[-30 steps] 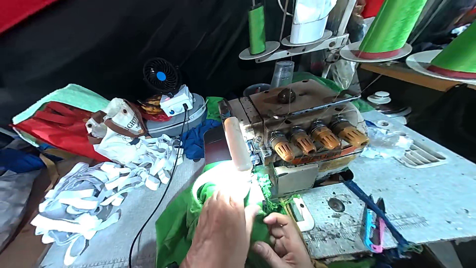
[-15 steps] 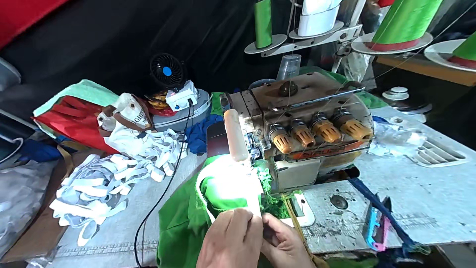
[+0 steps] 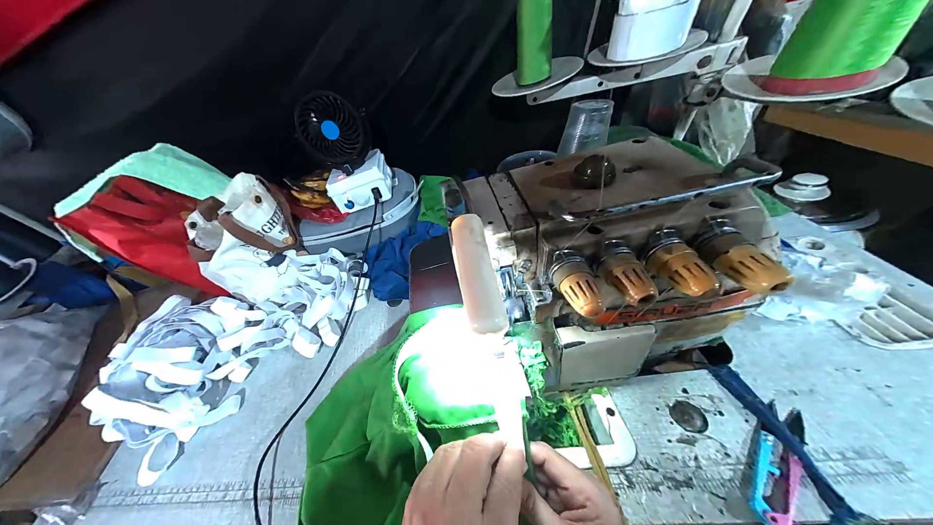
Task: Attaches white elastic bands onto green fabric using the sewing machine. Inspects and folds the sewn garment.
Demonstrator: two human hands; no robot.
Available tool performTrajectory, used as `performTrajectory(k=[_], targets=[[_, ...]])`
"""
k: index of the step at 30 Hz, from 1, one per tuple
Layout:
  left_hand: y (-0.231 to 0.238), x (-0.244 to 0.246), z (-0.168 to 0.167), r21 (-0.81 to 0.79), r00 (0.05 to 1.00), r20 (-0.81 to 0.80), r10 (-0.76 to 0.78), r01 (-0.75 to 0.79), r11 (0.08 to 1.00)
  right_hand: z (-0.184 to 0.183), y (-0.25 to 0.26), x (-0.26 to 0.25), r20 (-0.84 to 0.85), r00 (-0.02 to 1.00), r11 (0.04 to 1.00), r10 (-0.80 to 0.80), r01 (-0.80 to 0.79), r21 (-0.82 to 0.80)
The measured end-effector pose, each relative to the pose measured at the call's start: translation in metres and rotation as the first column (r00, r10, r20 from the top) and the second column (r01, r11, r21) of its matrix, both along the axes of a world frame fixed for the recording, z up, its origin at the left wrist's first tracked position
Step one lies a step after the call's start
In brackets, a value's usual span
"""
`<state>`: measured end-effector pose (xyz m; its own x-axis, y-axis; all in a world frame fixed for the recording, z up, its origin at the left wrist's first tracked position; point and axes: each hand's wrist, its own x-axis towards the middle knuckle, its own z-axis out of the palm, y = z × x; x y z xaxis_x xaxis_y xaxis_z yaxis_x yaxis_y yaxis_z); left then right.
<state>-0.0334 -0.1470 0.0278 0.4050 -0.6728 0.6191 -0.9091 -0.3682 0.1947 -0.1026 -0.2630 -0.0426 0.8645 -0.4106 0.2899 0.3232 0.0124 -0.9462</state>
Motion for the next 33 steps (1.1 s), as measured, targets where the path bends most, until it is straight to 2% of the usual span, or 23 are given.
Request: performTrajectory(k=[3, 6, 11, 21, 28, 33], targets=[[-0.006, 0.001, 0.001, -0.015, 0.999, -0.010, 0.031, -0.031, 0.999, 0.001, -0.001, -0.001, 0.017, 1.000, 1.000, 0.012, -0.012, 0.006], [-0.005, -0.002, 0.001, -0.031, 0.999, -0.038, 0.033, -0.034, 0.999, -0.002, -0.002, -0.005, 0.082, 0.995, 0.995, 0.049, -0.056, 0.085], [0.000, -0.003, 0.002, -0.036, 0.997, -0.076, 0.021, -0.024, 0.999, -0.013, -0.006, -0.008, 0.180, 0.983, 0.999, 0.046, -0.047, 0.000], [-0.004, -0.005, 0.011, -0.030, 0.993, -0.108, 0.043, -0.046, 0.999, -0.009, -0.007, -0.008, 0.144, 0.984, 0.988, 0.108, -0.122, 0.092], [-0.006, -0.005, 0.012, -0.033, 0.996, -0.071, 0.053, -0.055, 0.998, -0.006, -0.003, -0.003, 0.132, 0.990, 0.998, 0.052, -0.055, 0.013], [-0.005, -0.005, 0.012, -0.038, 0.988, -0.149, 0.048, -0.054, 0.998, -0.012, -0.008, -0.009, 0.133, 0.987, 0.995, 0.093, -0.095, 0.009]])
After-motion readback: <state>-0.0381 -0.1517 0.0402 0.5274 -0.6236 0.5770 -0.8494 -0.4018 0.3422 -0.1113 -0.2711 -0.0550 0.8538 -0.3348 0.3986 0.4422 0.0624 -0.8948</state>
